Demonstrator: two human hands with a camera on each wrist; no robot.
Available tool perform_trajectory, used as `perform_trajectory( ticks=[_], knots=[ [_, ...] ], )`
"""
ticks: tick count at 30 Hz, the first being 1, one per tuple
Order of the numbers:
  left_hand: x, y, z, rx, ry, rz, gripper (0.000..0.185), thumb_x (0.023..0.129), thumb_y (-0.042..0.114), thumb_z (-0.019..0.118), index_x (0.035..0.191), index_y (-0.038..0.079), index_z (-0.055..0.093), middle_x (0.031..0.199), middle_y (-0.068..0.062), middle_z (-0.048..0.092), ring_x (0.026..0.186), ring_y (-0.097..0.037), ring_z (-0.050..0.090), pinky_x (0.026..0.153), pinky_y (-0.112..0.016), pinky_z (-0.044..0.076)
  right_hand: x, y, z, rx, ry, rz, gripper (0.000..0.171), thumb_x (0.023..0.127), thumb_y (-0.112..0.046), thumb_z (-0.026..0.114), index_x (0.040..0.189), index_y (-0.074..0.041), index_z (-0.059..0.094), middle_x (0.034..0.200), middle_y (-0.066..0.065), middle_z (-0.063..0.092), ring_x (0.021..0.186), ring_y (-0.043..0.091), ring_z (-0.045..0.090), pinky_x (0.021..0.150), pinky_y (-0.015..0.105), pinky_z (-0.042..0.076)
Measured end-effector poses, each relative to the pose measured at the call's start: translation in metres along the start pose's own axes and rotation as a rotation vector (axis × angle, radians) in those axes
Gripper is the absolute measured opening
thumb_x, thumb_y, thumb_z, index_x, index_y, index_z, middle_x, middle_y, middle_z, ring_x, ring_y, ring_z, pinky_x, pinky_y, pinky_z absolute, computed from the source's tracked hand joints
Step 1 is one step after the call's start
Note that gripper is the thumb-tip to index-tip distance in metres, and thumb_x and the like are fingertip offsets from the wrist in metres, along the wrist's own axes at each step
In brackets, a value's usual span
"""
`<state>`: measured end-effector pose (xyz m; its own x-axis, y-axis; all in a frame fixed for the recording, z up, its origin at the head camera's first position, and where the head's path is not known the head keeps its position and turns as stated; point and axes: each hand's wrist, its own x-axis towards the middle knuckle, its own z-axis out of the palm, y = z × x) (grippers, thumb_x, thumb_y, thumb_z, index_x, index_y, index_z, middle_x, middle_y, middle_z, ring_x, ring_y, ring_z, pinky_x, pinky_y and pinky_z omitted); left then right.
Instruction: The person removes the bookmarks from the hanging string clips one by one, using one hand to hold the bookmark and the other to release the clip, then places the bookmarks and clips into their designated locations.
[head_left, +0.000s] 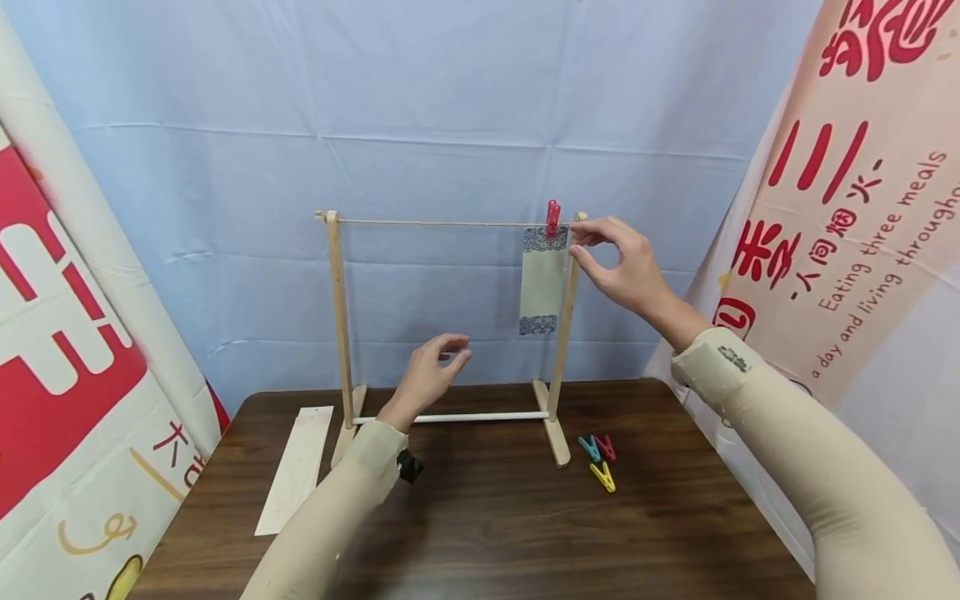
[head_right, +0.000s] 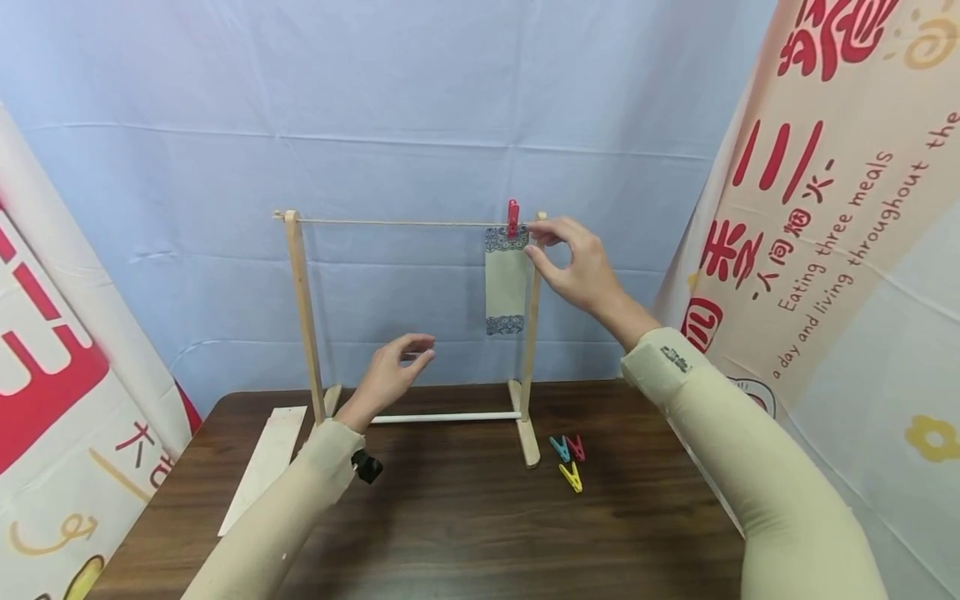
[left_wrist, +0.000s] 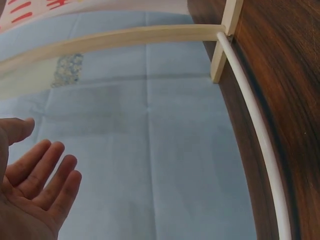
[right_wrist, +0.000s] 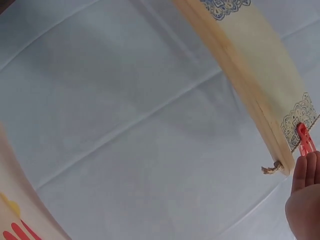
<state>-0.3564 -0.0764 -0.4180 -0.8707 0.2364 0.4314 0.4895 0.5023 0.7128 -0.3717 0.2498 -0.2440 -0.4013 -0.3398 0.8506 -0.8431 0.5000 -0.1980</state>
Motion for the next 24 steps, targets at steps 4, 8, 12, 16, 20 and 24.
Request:
perform_trajectory(
  ticks=[4, 8, 12, 16, 20, 24],
  knots=[
    [0.003, -0.002, 0.002, -0.002, -0.007, 0.0, 0.035, 0.109, 0.028, 0.068, 0.14, 0.013, 0.068, 0.137, -0.007, 0.07, 0.129, -0.026, 0.065, 0.112, -0.047, 0.051, 0.005, 0.001, -0.002, -0.013, 0.002, 0.001, 0.03, 0.095, 0.003, 0.078, 0.124, 0.006, 0.074, 0.111, 0.018, 0.074, 0.1, 0.03, 0.068, 0.097, 0.022, 0.051],
    [0.007, -0.003, 0.004, 0.004, -0.002, 0.006, 0.035, 0.109, 0.028, 0.068, 0.14, 0.013, 0.069, 0.137, -0.007, 0.07, 0.128, -0.026, 0.066, 0.111, -0.046, 0.052, 0.011, 0.002, -0.003, -0.038, -0.002, 0.002, 0.03, 0.096, 0.0, 0.078, 0.126, 0.004, 0.074, 0.113, 0.017, 0.074, 0.101, 0.029, 0.068, 0.098, 0.024, 0.05],
    [0.011, 0.0, 0.007, 0.005, 0.001, 0.009, 0.034, 0.109, 0.027, 0.068, 0.14, 0.014, 0.069, 0.137, -0.005, 0.071, 0.127, -0.025, 0.066, 0.11, -0.043, 0.052, 0.016, 0.004, -0.003, -0.045, -0.003, -0.006, 0.029, 0.097, -0.001, 0.077, 0.125, 0.003, 0.074, 0.11, 0.017, 0.074, 0.1, 0.028, 0.067, 0.096, 0.027, 0.051],
    [0.013, 0.003, 0.008, -0.009, -0.006, 0.01, 0.035, 0.109, 0.028, 0.068, 0.141, 0.015, 0.068, 0.137, -0.004, 0.07, 0.127, -0.023, 0.066, 0.109, -0.042, 0.052, 0.022, 0.004, -0.002, -0.048, -0.009, -0.004, 0.029, 0.097, -0.002, 0.078, 0.125, 0.004, 0.074, 0.106, 0.018, 0.073, 0.099, 0.03, 0.066, 0.094, 0.038, 0.053],
    [0.015, 0.007, 0.011, -0.018, -0.021, 0.001, 0.035, 0.109, 0.03, 0.067, 0.141, 0.016, 0.068, 0.137, -0.003, 0.07, 0.127, -0.021, 0.066, 0.11, -0.04, 0.052, 0.027, 0.003, -0.001, -0.053, -0.024, 0.008, 0.03, 0.098, -0.004, 0.077, 0.126, 0.005, 0.073, 0.107, 0.018, 0.072, 0.099, 0.03, 0.065, 0.094, 0.048, 0.053],
    [0.017, 0.012, 0.015, -0.034, -0.026, -0.001, 0.035, 0.109, 0.029, 0.068, 0.141, 0.015, 0.069, 0.136, -0.004, 0.07, 0.127, -0.023, 0.066, 0.11, -0.042, 0.052, 0.032, 0.003, -0.001, -0.044, -0.025, 0.019, 0.03, 0.099, -0.003, 0.076, 0.126, 0.007, 0.072, 0.108, 0.02, 0.071, 0.098, 0.03, 0.065, 0.094, 0.042, 0.053]
  ],
)
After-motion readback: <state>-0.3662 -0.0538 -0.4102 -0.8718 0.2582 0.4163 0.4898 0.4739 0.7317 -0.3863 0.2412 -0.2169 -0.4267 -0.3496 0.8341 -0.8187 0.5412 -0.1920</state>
